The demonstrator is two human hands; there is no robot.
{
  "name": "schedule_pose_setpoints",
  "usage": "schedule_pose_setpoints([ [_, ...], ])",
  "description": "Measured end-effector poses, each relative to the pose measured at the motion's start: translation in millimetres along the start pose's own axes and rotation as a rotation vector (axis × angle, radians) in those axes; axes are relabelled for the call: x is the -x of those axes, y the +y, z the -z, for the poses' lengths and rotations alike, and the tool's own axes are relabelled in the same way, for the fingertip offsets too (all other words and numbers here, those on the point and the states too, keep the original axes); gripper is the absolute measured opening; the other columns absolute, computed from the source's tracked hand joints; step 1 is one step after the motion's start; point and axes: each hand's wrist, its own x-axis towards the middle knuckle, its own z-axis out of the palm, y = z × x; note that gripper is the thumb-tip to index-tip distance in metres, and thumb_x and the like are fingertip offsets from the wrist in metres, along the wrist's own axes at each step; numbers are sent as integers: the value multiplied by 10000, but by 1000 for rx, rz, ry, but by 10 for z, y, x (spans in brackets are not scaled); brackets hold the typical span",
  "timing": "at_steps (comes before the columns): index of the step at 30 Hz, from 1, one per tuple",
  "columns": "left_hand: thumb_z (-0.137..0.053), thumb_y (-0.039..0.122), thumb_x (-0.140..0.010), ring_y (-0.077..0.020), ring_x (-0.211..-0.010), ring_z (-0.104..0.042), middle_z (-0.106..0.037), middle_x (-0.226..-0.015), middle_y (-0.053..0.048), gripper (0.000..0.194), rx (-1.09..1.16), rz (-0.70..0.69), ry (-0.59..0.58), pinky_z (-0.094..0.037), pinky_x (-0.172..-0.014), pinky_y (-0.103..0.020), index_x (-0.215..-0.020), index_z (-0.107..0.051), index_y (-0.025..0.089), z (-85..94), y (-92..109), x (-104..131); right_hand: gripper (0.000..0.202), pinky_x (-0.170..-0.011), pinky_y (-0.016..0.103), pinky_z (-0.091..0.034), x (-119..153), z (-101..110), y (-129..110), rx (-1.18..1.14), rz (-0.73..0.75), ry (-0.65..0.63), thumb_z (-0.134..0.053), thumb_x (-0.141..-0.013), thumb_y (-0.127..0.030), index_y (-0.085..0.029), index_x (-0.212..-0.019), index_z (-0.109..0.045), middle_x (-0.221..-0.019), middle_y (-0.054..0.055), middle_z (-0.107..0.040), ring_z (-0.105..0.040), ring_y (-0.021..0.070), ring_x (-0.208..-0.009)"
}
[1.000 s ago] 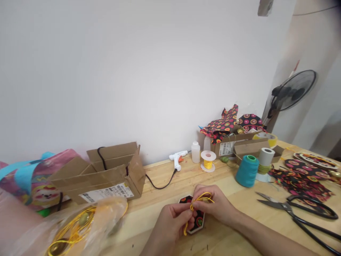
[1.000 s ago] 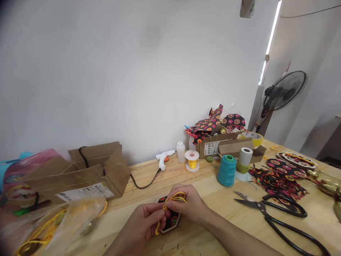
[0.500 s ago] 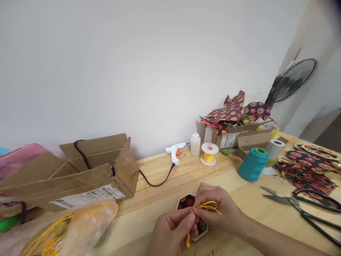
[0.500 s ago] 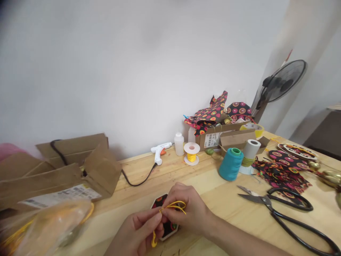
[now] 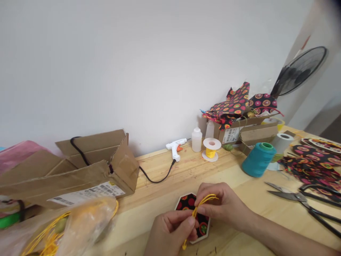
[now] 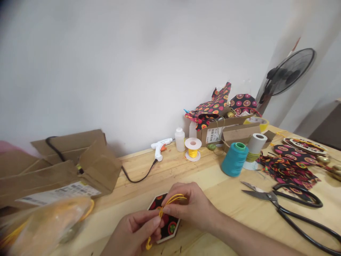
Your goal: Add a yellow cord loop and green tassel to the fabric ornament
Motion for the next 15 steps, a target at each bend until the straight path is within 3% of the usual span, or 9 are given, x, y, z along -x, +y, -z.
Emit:
schedule_pose_setpoints([
  [4, -687, 350, -534, -105, -434, -453, -560, -431, 1, 242, -33, -28, 12, -319, -480, -228, -622, -698, 124, -3, 23, 43, 147, -568, 208, -457, 4, -22, 16, -81, -18, -34, -687, -611, -198, -197, -758, -673, -704, 1, -577, -549, 105, -633],
  [9, -623, 318, -599, -104, -440, -423, -527, -415, 12, 200, -122, -51, -36, -304, -484, -223, -539, -677, 135, 2, 72, 72, 353, -604, 211, -469, 21, -73, 33, -193, -189, -108, -736, -530, -172, -214, -864, -628, -760, -11, -599, -561, 101, -651],
  [15, -592, 225, -611, -107, -443, -409, -523, -414, 18, 144, -180, -24, -53, -301, -478, -216, -524, -680, 151, -32, 145, 117, 174, -537, 189, -438, 33, -72, 38, -54, -110, -130, -703, -590, -211, -181, -758, -674, -667, -8, -570, -539, 92, -588],
])
